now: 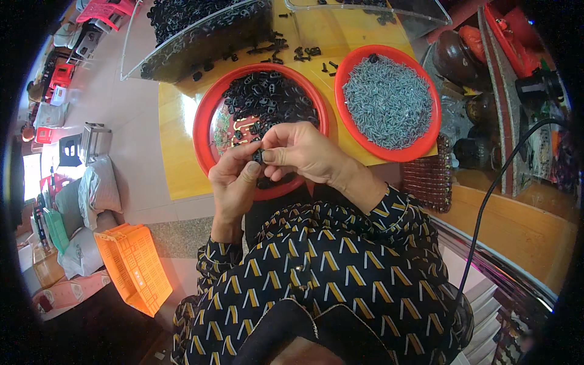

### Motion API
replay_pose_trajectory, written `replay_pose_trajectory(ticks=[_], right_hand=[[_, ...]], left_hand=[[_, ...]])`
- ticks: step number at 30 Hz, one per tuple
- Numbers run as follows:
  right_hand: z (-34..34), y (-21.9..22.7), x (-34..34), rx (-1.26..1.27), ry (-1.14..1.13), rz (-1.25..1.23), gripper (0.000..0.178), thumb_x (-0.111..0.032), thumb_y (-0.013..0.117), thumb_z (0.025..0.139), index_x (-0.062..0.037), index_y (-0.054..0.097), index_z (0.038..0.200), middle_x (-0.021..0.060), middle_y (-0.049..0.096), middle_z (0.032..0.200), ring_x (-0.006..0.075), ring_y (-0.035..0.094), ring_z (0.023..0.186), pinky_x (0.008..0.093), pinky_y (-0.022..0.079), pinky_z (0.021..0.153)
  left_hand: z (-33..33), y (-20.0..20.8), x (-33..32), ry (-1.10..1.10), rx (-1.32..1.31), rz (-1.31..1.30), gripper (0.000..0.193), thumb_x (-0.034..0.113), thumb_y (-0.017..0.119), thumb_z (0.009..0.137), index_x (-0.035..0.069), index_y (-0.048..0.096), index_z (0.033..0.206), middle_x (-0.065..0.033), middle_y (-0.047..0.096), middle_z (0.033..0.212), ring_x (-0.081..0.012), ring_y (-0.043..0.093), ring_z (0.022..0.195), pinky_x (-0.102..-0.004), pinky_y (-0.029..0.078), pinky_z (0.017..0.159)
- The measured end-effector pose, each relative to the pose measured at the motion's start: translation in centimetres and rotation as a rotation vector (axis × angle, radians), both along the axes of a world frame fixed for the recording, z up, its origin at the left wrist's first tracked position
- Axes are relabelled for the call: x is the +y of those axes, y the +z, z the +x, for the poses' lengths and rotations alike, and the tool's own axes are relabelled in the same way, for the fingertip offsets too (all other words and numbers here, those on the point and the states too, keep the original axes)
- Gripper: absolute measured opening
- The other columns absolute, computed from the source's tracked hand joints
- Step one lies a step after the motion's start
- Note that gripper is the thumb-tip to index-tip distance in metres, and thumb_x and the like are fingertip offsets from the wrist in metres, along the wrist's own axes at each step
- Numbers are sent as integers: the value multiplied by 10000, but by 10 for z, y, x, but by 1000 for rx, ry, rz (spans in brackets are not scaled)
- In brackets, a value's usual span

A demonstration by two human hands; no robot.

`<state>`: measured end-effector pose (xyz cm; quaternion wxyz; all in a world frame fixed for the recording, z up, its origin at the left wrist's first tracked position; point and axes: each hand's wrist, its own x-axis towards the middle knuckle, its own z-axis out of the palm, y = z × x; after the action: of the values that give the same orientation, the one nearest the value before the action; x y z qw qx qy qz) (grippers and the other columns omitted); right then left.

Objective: The person sorts and assembles small plastic components by hand, inserting metal pins into them.

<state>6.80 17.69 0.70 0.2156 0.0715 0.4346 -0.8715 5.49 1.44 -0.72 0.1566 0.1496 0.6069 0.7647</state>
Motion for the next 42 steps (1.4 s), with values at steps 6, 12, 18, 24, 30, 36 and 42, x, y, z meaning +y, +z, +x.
replay_pose_trajectory(ticks=[6,12,18,24,30,36,42], right_hand=[[-1,9,0,10,7,90,108,-47,584,786,14,527,854,57,570,704,108,580,579,203,499,529],[-24,33,25,217,-78,262,94,-66,536,812,21,534,847,82,579,716,146,588,606,236,496,545],[-80,78,88,502,-528,334,215,-100,500,830,10,544,1010,109,597,810,169,587,720,240,490,652],[-51,19,14,649,-161,1100,118,-51,549,771,-6,591,872,80,595,779,168,573,688,272,456,614],[-49,-12,-25,992,-75,1439,80,-54,560,692,-35,581,767,104,527,709,277,512,719,363,432,646],[-58,-17,-47,1111,25,1628,85,-73,540,687,-40,564,761,116,502,743,271,501,767,350,446,666],[-59,-19,-49,1044,67,1653,115,-74,568,674,-33,541,779,129,494,770,281,492,764,352,442,679]], left_hand=[[1,1,-5,-51,-64,32,294,-26,525,808,-26,508,1102,-29,569,893,-73,527,784,-192,435,707],[-3,6,-20,29,37,-58,346,27,547,816,-35,468,1147,-19,532,811,-68,486,718,-175,398,649],[-17,-4,-50,279,316,-361,206,-21,551,789,-46,535,993,-37,536,778,-75,500,687,-192,413,616],[-25,1,-49,308,493,-598,143,-81,556,723,-32,568,857,-107,551,777,-161,547,677,-246,438,603],[-31,3,-45,215,714,-693,159,-91,561,662,-25,568,806,-151,542,788,-293,557,711,-325,452,624],[-40,4,-46,260,731,-747,149,-75,559,663,-20,563,801,-153,541,795,-301,551,725,-342,449,634],[-58,1,-41,167,819,-809,142,-84,534,630,-12,553,751,-143,508,734,-302,515,709,-373,425,620]])
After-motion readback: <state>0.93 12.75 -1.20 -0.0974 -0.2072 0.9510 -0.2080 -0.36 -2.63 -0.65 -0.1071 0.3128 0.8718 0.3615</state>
